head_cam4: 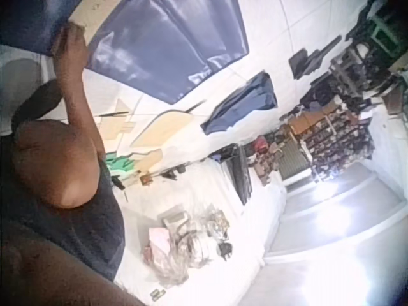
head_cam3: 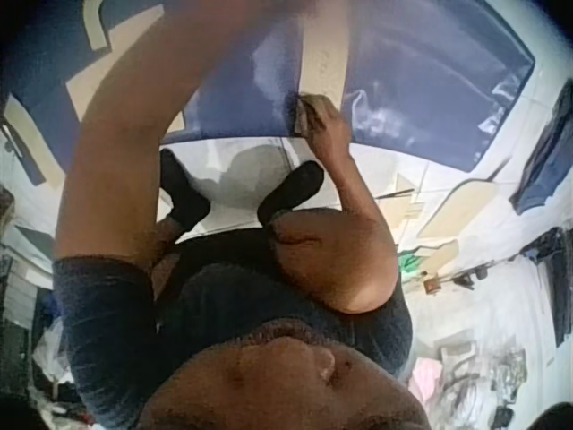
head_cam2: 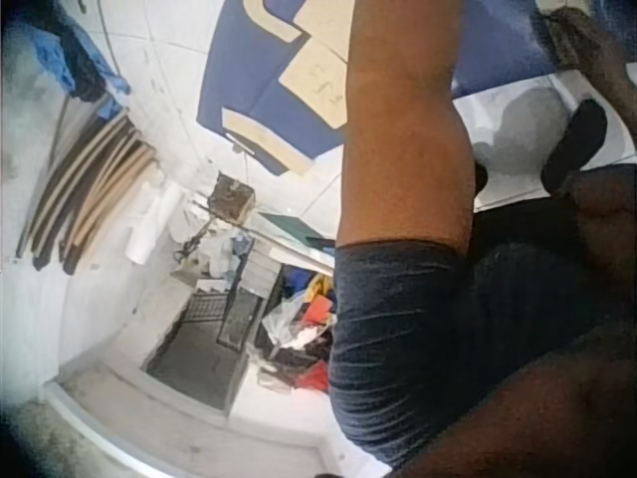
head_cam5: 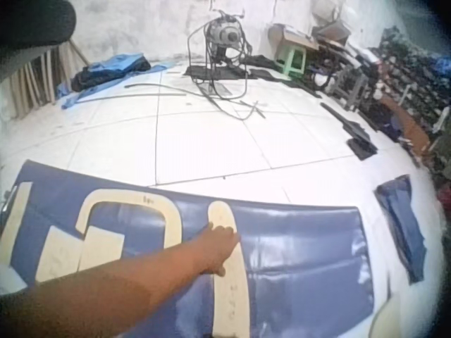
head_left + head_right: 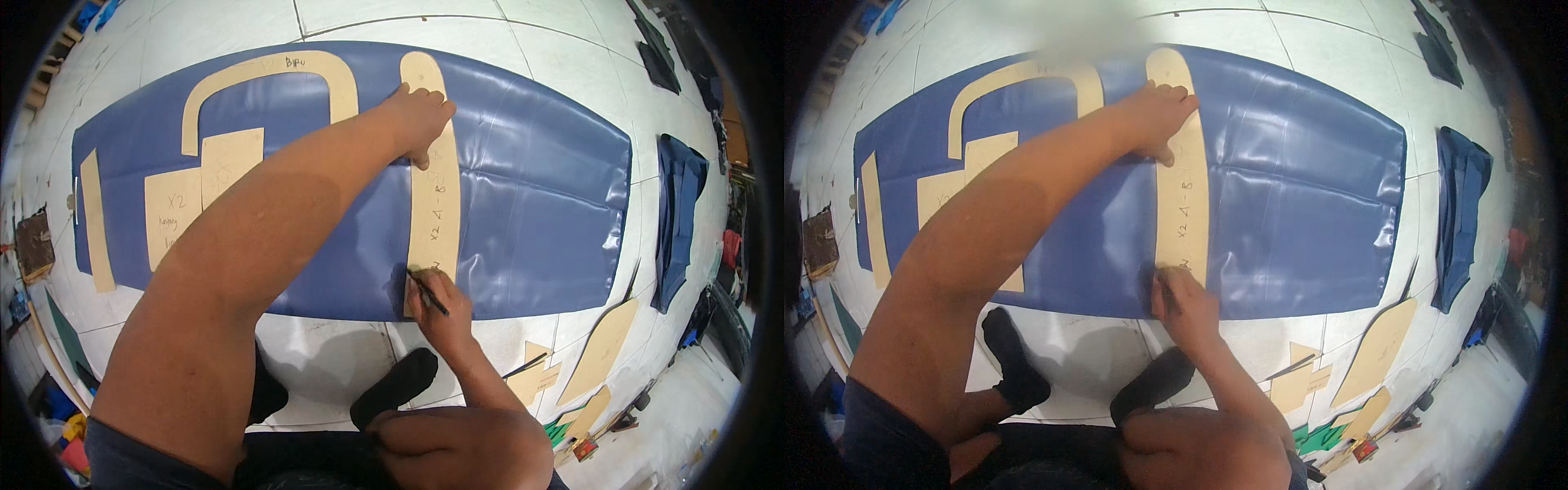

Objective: The person places cardboard templates onto a sheet of material and traces their outlines using a pen.

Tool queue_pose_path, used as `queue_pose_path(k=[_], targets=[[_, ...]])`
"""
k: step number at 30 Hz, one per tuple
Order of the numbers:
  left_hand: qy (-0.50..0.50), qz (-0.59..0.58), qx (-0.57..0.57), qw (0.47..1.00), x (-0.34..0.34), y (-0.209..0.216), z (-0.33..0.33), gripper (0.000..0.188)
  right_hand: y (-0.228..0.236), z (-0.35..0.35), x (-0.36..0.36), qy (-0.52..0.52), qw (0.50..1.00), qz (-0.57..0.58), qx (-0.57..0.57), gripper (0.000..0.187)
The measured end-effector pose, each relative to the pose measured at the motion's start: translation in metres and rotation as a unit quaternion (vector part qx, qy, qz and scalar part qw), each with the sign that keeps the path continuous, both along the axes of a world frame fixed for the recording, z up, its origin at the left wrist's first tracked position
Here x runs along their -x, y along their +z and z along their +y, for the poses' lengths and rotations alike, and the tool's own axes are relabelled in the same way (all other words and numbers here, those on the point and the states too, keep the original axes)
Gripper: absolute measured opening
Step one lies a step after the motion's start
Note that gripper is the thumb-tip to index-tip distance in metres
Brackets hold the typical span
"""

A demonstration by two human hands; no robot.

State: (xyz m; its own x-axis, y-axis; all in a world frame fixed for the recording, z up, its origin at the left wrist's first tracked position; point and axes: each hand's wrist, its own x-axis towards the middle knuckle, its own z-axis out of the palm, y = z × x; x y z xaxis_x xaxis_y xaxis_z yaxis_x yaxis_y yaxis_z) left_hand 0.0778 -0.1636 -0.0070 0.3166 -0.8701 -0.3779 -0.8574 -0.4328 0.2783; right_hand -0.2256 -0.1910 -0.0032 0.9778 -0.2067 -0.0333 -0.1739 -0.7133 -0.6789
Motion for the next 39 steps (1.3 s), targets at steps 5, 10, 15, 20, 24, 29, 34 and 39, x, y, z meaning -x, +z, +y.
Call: queue_pose_path(k=[5, 10, 15, 20, 24, 29, 34, 39], targets=[[0.003, -0.011, 0.014, 1.000, -0.002, 0.000, 0.000, 0.094, 0.002, 0.002, 0.002, -0.001, 1.000, -0.006, 0.004, 0.017], [0.005, -0.012, 0.003, 1.000, 0.002, -0.001, -0.005, 0.093, -0.017, -0.021, -0.041, 0.004, 0.999, -0.028, 0.029, 0.015], [0.007, -0.029, 0.011, 1.000, 0.002, -0.006, -0.003, 0.094, -0.012, -0.025, -0.067, -0.018, 0.999, -0.034, 0.021, 0.015], [0.012, -0.047, 0.026, 0.998, 0.003, -0.009, 0.001, 0.091, -0.011, -0.013, -0.018, -0.001, 1.000, -0.010, 0.013, 0.018], [0.032, -0.008, 0.007, 0.999, 0.010, 0.007, -0.003, 0.086, 0.011, 0.001, 0.029, 0.013, 0.999, 0.041, 0.000, 0.020], [0.049, -0.013, 0.008, 0.999, 0.018, 0.009, 0.001, 0.077, 0.018, 0.014, 0.044, -0.014, 0.999, 0.021, -0.027, 0.019], [0.065, -0.019, -0.012, 0.998, 0.022, 0.009, -0.001, 0.074, 0.018, 0.014, 0.049, -0.004, 0.999, 0.041, -0.019, 0.018], [0.057, -0.028, 0.001, 0.998, 0.021, 0.008, -0.002, 0.072, 0.022, 0.012, 0.044, -0.008, 0.998, 0.046, -0.035, 0.015]])
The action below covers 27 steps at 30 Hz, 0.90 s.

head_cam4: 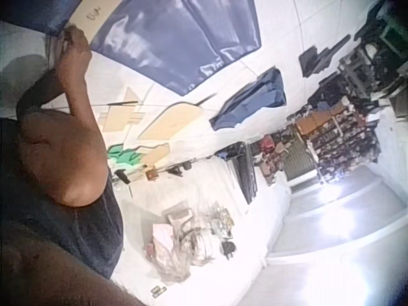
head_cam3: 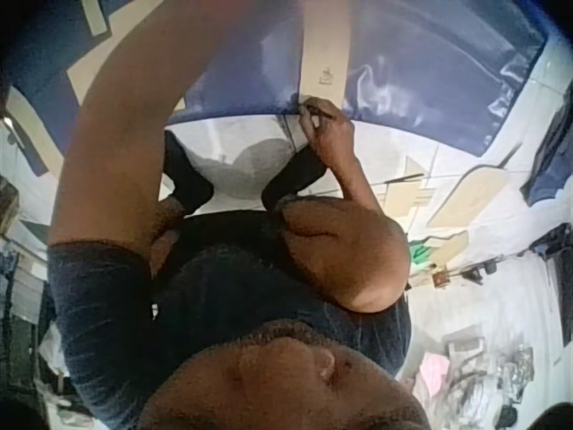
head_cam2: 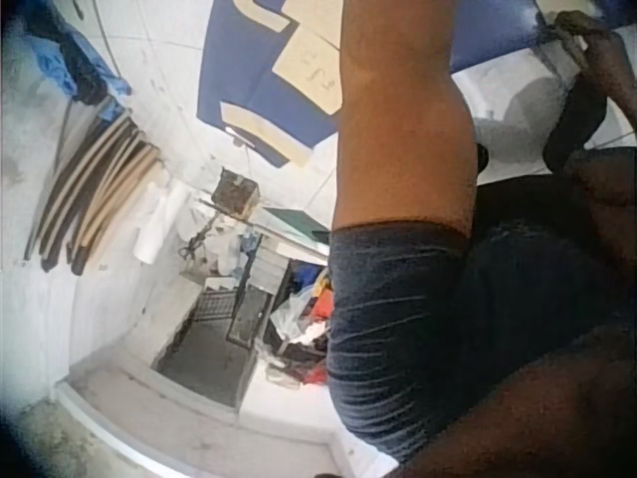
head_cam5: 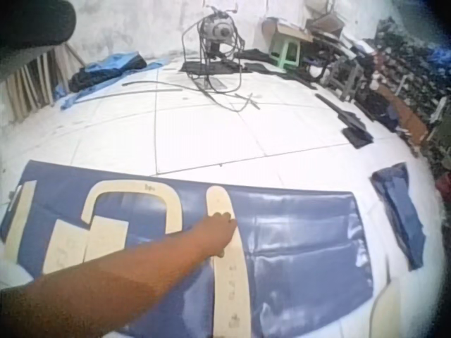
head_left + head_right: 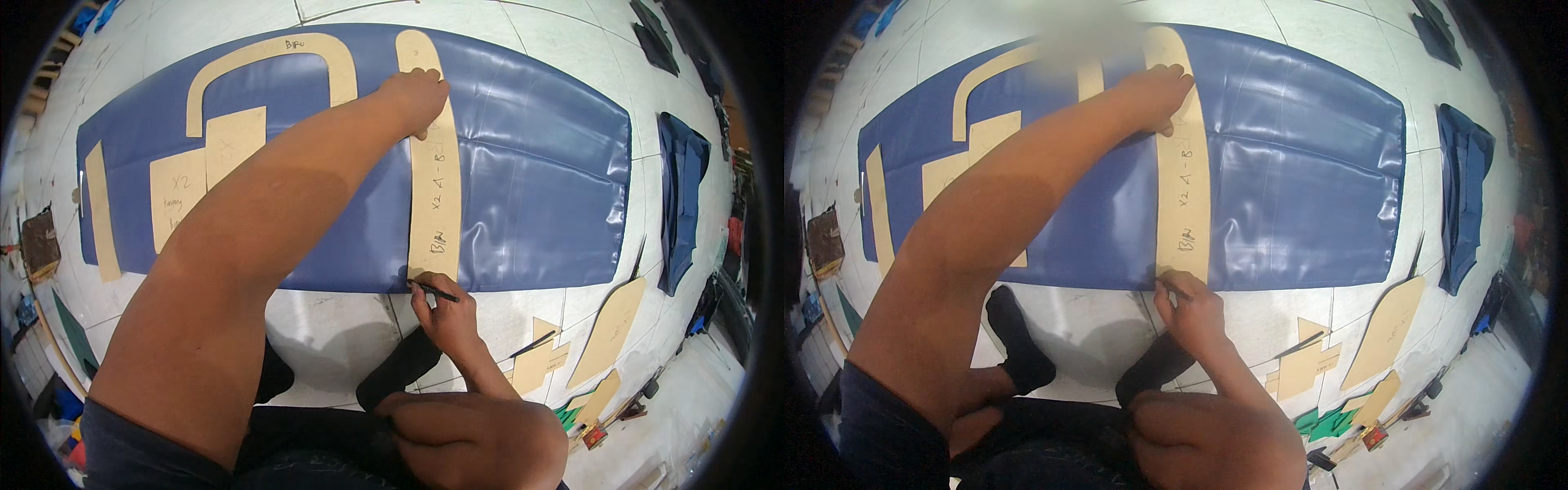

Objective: The person places cardboard templates onto a sheet of material and traces their outlines using a pen.

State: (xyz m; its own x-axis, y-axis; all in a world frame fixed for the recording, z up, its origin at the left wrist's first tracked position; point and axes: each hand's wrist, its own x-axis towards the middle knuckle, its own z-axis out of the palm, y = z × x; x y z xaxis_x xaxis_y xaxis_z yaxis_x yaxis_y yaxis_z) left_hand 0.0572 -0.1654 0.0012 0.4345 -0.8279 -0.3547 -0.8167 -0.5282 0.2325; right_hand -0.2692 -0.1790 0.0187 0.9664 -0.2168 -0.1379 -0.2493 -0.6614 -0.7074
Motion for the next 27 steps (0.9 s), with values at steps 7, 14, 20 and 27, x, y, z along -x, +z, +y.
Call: queue_pose_path(k=[7, 14, 20, 27], targets=[[0.003, 0.011, -0.013, 1.000, 0.000, 0.002, 0.000, 0.078, -0.005, 0.001, 0.008, 0.016, 1.000, -0.001, 0.012, 0.013], [0.012, 0.028, 0.004, 1.000, 0.001, -0.001, -0.002, 0.080, -0.005, -0.006, 0.015, -0.004, 0.999, -0.036, -0.019, 0.013], [0.006, -0.007, 0.027, 1.000, -0.003, -0.009, 0.003, 0.075, -0.006, -0.030, 0.034, -0.118, 0.990, -0.048, -0.058, 0.025], [0.004, -0.005, -0.031, 1.000, 0.003, -0.005, -0.002, 0.077, -0.026, -0.009, 0.039, 0.015, 0.995, 0.027, 0.093, 0.061]])
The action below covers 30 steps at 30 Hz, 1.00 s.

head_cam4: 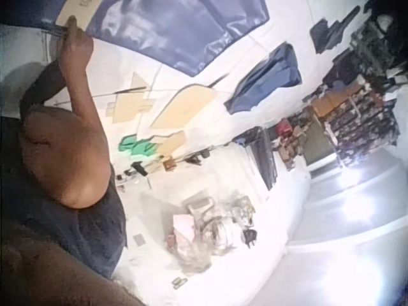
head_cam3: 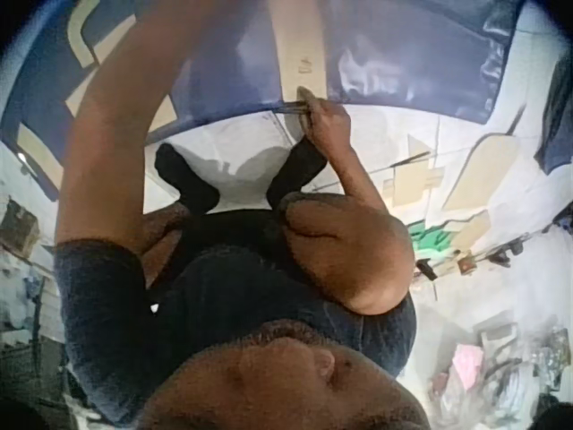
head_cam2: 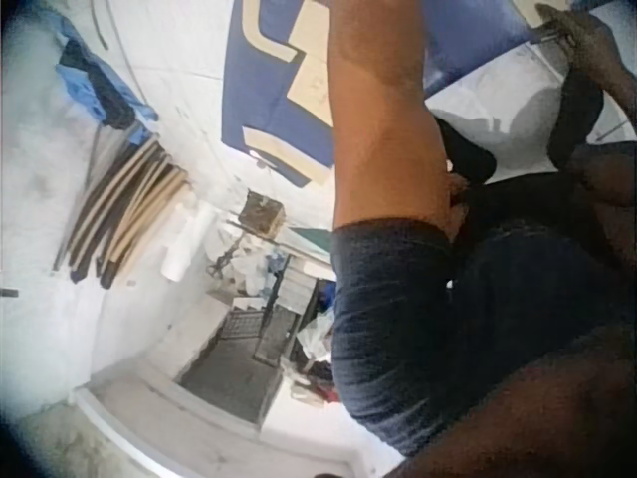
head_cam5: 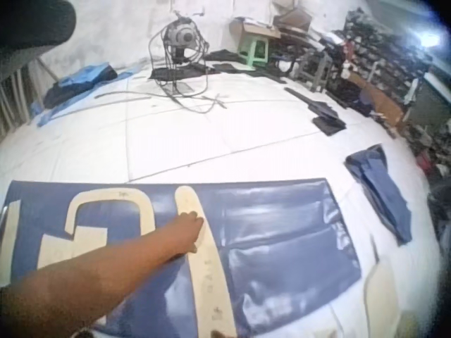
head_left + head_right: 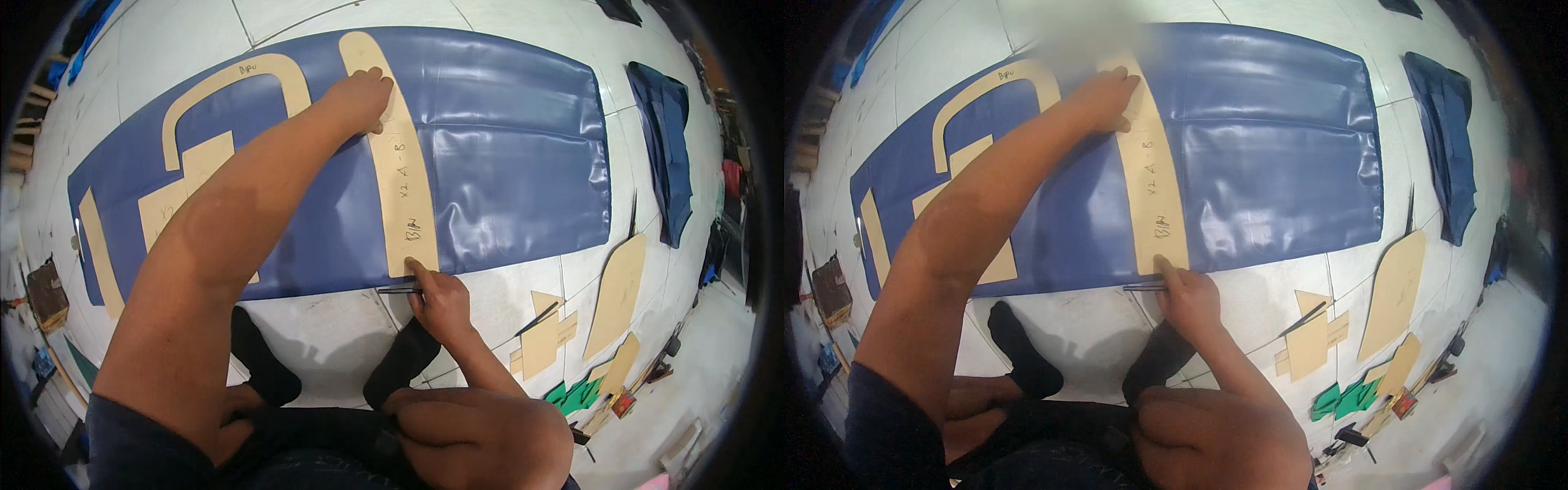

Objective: The person places cardboard templates onto a sheet of material and traces their outlines using a pen.

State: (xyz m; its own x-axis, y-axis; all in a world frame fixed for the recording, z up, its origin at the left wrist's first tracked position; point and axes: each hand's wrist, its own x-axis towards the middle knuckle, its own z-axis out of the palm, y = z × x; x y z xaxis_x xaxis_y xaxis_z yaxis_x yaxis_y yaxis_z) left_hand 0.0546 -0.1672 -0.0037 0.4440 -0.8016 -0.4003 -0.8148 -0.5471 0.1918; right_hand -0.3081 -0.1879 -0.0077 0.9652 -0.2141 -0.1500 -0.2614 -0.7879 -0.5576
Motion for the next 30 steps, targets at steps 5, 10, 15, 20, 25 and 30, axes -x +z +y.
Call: queue_pose_path(k=[5, 10, 15, 20, 25, 30], targets=[[-0.001, -0.042, 0.057, 0.997, 0.018, 0.003, 0.023, 0.069, -0.007, 0.005, 0.001, -0.007, 1.000, 0.001, 0.020, 0.061], [-0.041, 0.071, 0.224, 0.971, 0.113, -0.001, 0.075, 0.048, -0.009, 0.001, 0.009, -0.021, 0.999, -0.011, 0.023, 0.062], [-0.066, 0.126, 0.193, 0.971, 0.154, -0.009, 0.104, 0.057, -0.004, 0.003, 0.007, -0.015, 1.000, 0.009, 0.009, 0.062], [-0.071, 0.099, 0.169, 0.978, 0.158, -0.008, 0.106, 0.069, 0.004, 0.000, 0.005, -0.047, 0.997, 0.004, -0.066, 0.049], [-0.074, 0.104, 0.166, 0.978, 0.160, -0.007, 0.096, 0.067, 0.008, -0.002, 0.019, -0.200, 0.965, -0.082, -0.147, 0.027], [-0.070, 0.094, 0.167, 0.979, 0.160, -0.007, 0.097, 0.069, 0.017, 0.014, 0.001, -0.180, 0.950, -0.054, -0.250, 0.027]])
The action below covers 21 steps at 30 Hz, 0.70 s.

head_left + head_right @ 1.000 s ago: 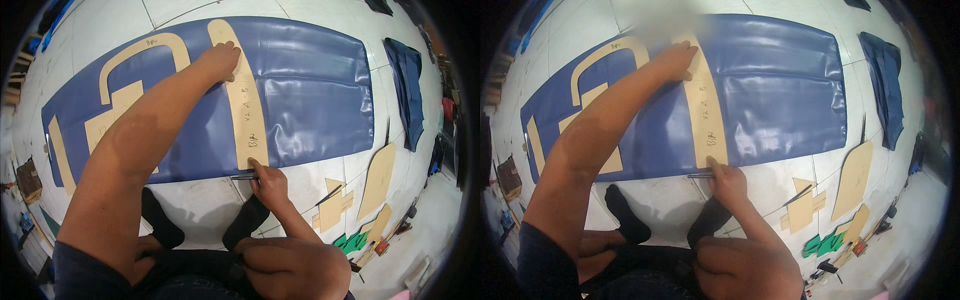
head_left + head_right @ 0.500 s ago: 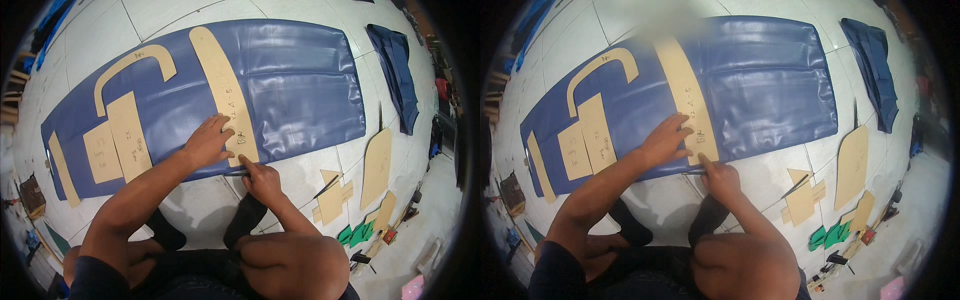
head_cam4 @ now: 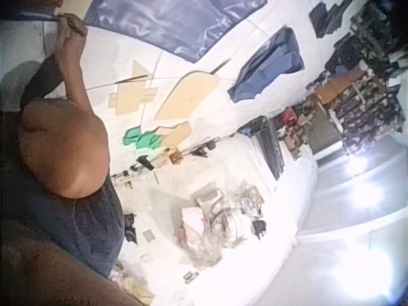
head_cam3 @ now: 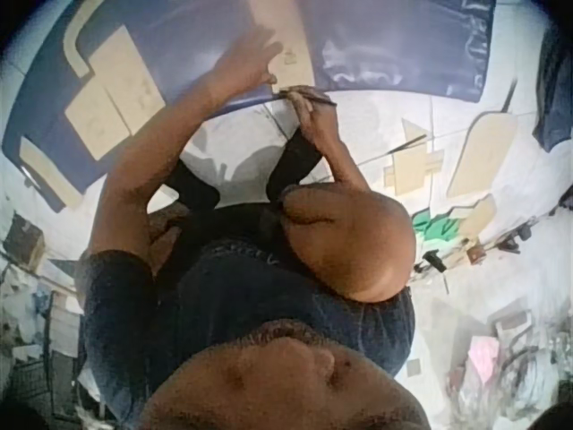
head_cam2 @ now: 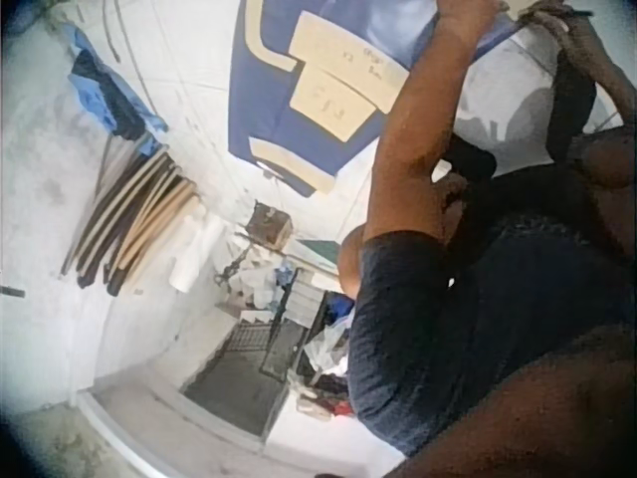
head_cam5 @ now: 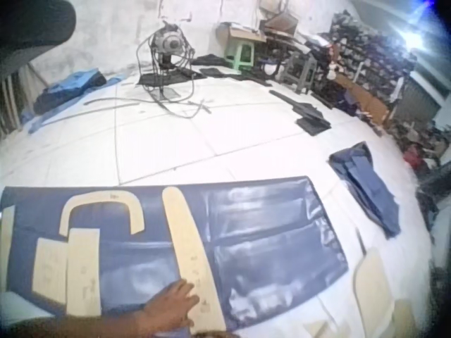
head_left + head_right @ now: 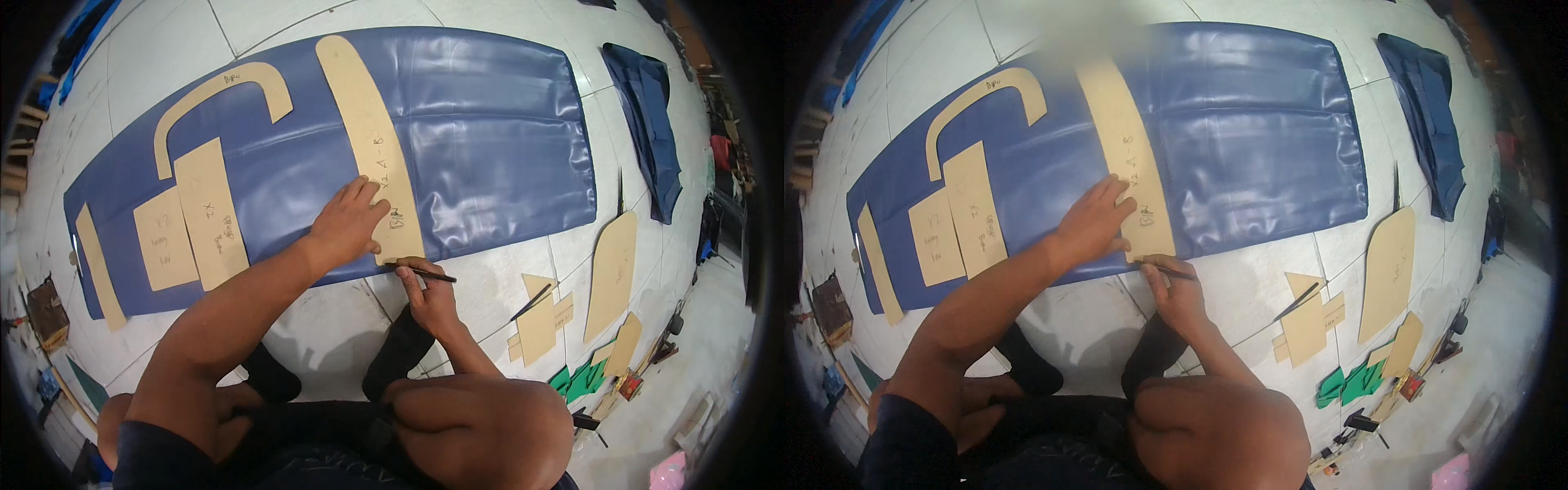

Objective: The person places cardboard templates onto a sheet of material and traces their outlines using a pen.

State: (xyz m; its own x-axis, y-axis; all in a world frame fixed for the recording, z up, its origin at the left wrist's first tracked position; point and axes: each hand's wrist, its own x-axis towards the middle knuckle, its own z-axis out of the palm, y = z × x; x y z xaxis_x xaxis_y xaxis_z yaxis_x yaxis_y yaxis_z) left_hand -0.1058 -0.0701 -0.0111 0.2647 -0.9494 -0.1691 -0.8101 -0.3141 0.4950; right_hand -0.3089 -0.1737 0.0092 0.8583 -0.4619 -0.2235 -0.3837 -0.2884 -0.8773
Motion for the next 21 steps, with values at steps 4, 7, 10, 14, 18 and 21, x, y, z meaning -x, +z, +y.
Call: queue_pose_path(k=[4, 7, 10, 14, 18, 21], targets=[[0.001, 0.002, -0.006, 1.000, 0.000, -0.001, -0.001, 0.069, -0.006, 0.004, -0.003, 0.003, 1.000, 0.023, -0.010, 0.023], [0.002, 0.000, -0.008, 1.000, 0.002, -0.001, -0.002, 0.069, -0.005, 0.003, -0.004, 0.015, 1.000, 0.019, 0.015, 0.022], [0.003, 0.002, -0.007, 1.000, 0.002, -0.003, -0.002, 0.069, -0.005, 0.004, -0.007, 0.021, 0.999, 0.004, 0.037, 0.022], [0.007, -0.003, -0.015, 1.000, 0.003, -0.001, 0.000, 0.069, 0.007, -0.005, -0.009, 0.032, 0.995, 0.029, 0.095, 0.024], [0.002, 0.003, -0.022, 1.000, 0.002, -0.001, -0.001, 0.069, 0.011, -0.030, 0.002, -0.012, 0.978, 0.093, 0.187, 0.026], [0.011, 0.002, -0.009, 1.000, 0.002, 0.002, -0.003, 0.069, 0.011, -0.032, 0.001, -0.009, 0.976, 0.095, 0.197, 0.027]])
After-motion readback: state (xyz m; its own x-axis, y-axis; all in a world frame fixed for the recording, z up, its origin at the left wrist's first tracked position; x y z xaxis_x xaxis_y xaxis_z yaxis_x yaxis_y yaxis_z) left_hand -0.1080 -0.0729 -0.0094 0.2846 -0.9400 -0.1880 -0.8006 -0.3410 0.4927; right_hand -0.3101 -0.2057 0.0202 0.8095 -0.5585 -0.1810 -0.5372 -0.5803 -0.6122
